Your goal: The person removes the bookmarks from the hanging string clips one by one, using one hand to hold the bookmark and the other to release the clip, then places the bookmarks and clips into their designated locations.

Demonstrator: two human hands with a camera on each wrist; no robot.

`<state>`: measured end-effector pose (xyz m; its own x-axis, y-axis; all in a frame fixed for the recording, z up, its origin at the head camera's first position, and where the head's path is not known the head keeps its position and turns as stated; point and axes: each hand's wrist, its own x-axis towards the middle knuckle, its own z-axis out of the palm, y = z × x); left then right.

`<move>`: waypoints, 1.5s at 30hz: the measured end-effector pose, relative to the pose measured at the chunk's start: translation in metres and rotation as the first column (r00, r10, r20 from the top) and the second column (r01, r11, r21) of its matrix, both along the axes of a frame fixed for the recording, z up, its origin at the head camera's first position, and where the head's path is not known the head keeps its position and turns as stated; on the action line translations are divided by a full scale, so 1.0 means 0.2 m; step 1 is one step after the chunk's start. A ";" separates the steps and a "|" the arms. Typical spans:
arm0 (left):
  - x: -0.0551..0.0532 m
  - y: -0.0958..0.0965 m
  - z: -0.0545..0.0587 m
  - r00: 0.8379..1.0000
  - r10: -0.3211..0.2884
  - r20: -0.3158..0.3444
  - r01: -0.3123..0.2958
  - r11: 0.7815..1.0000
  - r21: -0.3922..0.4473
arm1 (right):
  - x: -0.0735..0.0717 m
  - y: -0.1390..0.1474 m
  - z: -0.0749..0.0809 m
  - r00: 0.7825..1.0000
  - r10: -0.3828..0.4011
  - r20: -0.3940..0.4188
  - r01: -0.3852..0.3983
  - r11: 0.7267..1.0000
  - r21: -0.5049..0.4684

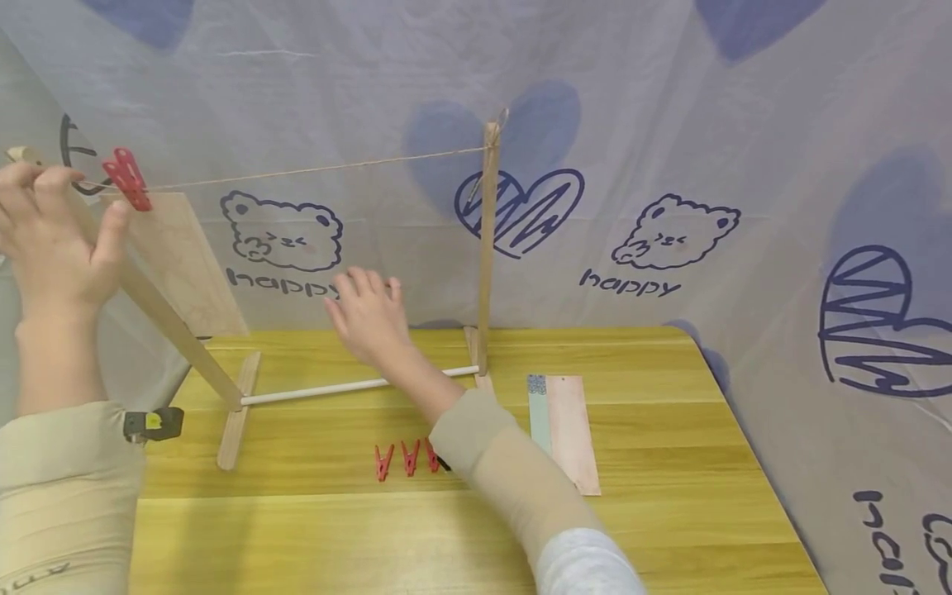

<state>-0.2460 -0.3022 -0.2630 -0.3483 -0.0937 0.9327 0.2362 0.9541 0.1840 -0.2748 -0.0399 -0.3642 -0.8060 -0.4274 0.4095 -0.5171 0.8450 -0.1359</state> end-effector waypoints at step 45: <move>0.01 -0.09 0.23 0.921 -0.027 0.390 0.098 0.982 -0.163 | 0.02 -0.32 0.15 0.980 0.076 0.182 -0.069 0.996 -0.048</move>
